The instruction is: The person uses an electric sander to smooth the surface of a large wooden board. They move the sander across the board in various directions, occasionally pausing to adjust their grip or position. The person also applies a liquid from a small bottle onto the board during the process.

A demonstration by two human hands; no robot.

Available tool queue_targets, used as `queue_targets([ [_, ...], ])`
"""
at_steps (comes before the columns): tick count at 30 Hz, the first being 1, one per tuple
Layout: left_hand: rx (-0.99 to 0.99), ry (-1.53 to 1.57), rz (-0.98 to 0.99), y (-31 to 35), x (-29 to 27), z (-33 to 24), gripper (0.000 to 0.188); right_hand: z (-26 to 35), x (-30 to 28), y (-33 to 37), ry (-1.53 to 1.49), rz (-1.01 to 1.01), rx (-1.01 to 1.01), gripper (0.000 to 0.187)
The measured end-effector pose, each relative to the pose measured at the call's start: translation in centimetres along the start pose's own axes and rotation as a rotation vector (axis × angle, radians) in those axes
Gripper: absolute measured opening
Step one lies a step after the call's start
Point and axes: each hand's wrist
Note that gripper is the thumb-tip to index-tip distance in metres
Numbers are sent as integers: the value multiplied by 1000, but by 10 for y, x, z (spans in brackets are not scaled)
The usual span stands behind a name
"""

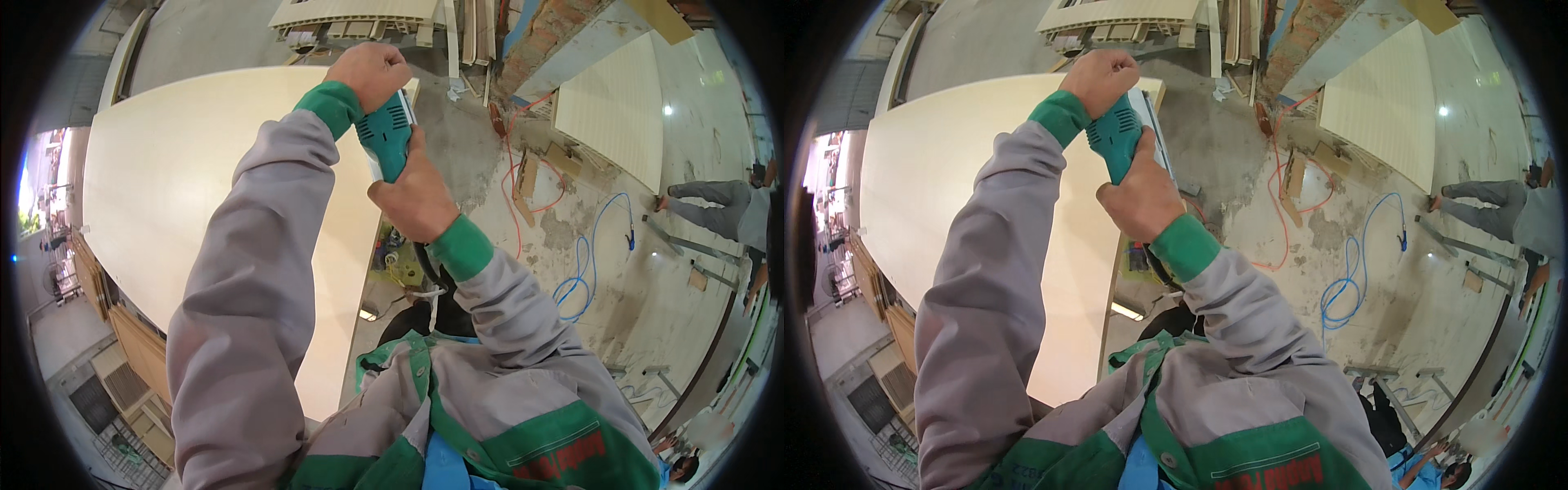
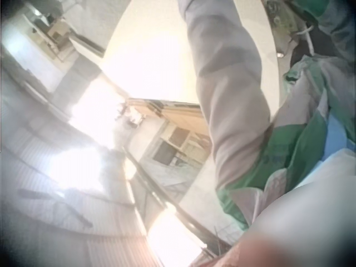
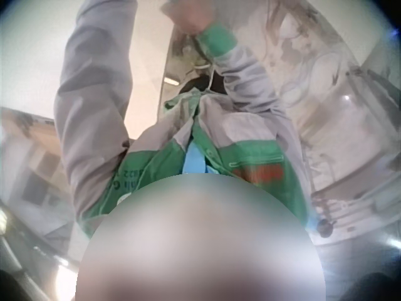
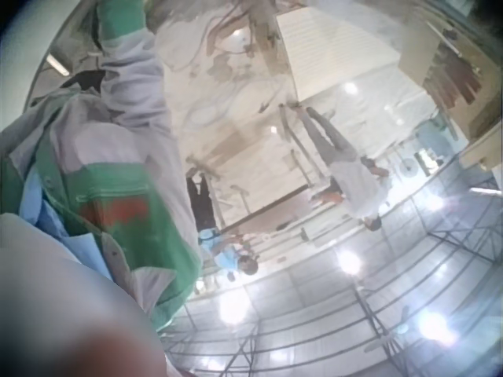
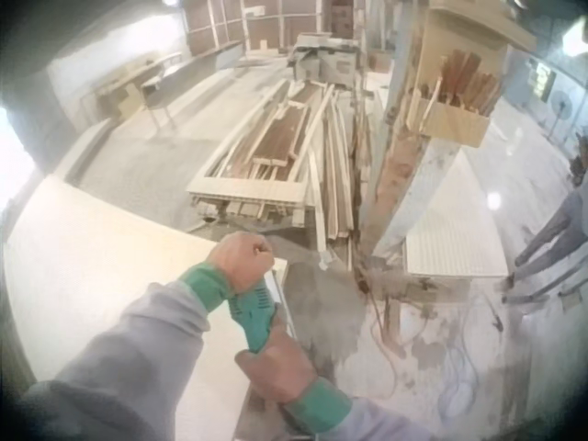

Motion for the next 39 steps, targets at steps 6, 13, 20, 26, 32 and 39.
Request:
queue_targets([
  [6,85,-18,-51,-99,-12,24,40,1,-37,-92,-9,-36,-74,102],
  [13,-29,-78,-92,-100,-97,98,43,57,-28,-148,17,232,-110,98],
  [20,-24,-57,-60,-92,-44,47,39,14,-40,-114,88,188,-38,103],
  [26,-38,-91,-61,-130,-9,-11,35,-11,-81,-121,13,45,-129,100],
  [32,377,-348,-56,-58,-73,87,26,28,-23,-116,112,241,-207,93],
  [39,-228,-58,-271,156,-91,140,37,43,67,-45,178,650,-307,95],
])
Point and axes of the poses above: each hand's wrist, its own y-axis away from the middle knuckle, its own x-axis out of the palm, z = x × y, and after that the axes turned 11 degrees about y, right-handed
